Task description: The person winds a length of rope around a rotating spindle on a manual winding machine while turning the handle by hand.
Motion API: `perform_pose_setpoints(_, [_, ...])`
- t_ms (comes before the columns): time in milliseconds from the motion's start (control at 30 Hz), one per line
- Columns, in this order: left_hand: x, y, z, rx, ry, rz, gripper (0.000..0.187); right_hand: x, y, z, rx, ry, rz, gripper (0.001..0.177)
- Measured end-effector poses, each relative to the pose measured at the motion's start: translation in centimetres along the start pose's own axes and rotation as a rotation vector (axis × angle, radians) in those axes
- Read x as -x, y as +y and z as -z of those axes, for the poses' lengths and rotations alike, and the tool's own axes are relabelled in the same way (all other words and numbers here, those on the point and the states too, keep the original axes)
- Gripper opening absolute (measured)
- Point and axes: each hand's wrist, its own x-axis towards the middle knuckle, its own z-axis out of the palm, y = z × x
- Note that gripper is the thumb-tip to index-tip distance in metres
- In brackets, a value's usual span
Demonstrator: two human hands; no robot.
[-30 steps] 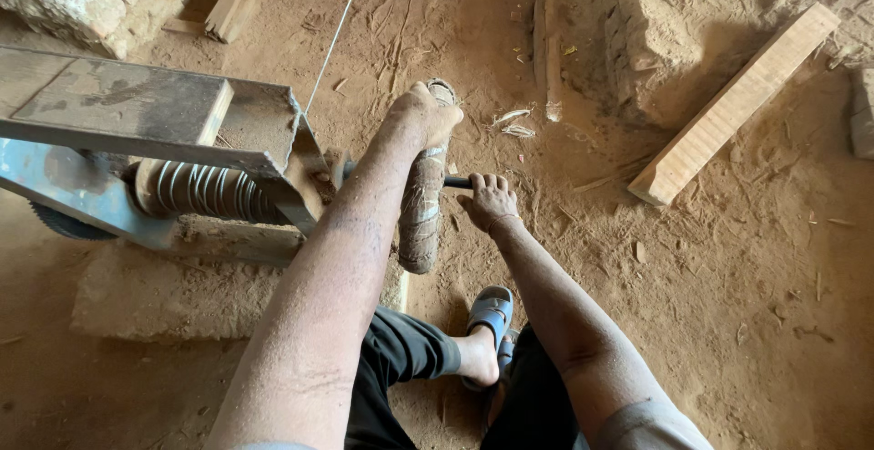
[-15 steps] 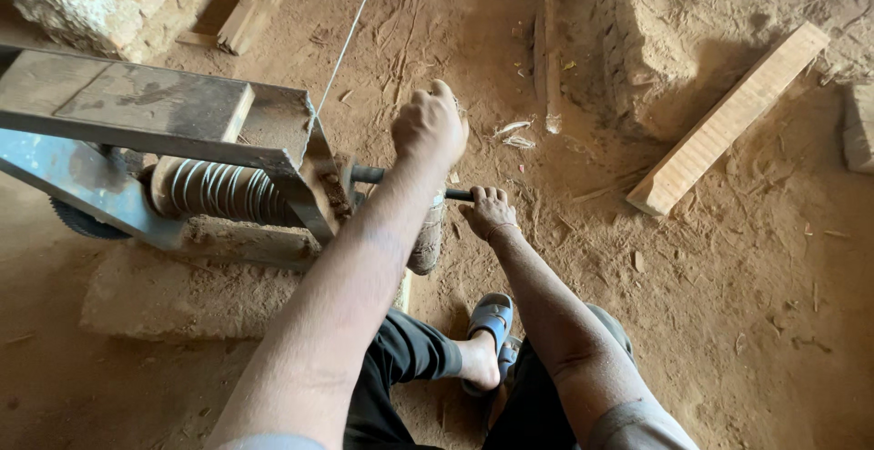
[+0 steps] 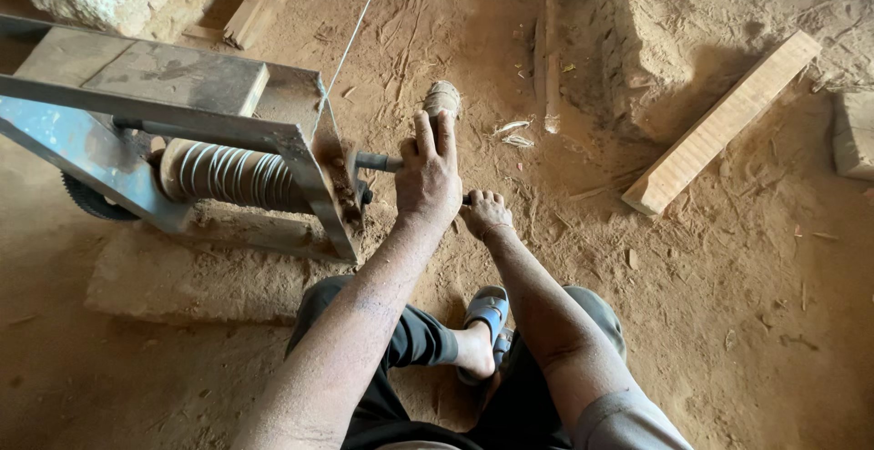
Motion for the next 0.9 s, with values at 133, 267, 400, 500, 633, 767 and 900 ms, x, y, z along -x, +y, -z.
perform_pose_setpoints(133, [0.3,0.0,0.6,0.029,0.004,0.004,0.093,1.0,-0.4,0.1,0.002,-0.017,-0.008,0.056])
perform_pose_setpoints(267, [0.5,0.0,1.0,0.074,-0.059,0.028,0.094,2.3,-0.7,0.1,-0.007,-0.035,-0.022,0.056])
perform_pose_setpoints(400, [0.6,0.2,0.7,0.062,0.020,0.037,0.094,3.8,-1.2,0.5,0.015,-0.058,-0.040,0.056])
perform_pose_setpoints(500, [0.7,0.4,0.3,0.062,0.028,0.063,0.093,4.7,-1.4,0.9,0.015,-0.085,-0.052,0.057])
perform_pose_setpoints(633, [1.3,0.4,0.3,0.077,0.069,0.054,0.094,5.3,-1.7,1.4,0.000,-0.099,-0.057,0.058])
perform_pose_setpoints(767, [2.2,0.3,0.6,0.079,0.127,0.030,0.092,5.9,-1.8,1.6,-0.003,-0.095,-0.052,0.057])
perform_pose_setpoints(900, [1.1,0.5,0.6,0.099,-0.018,0.089,0.091,6.3,-1.8,1.8,-0.003,-0.118,-0.046,0.057])
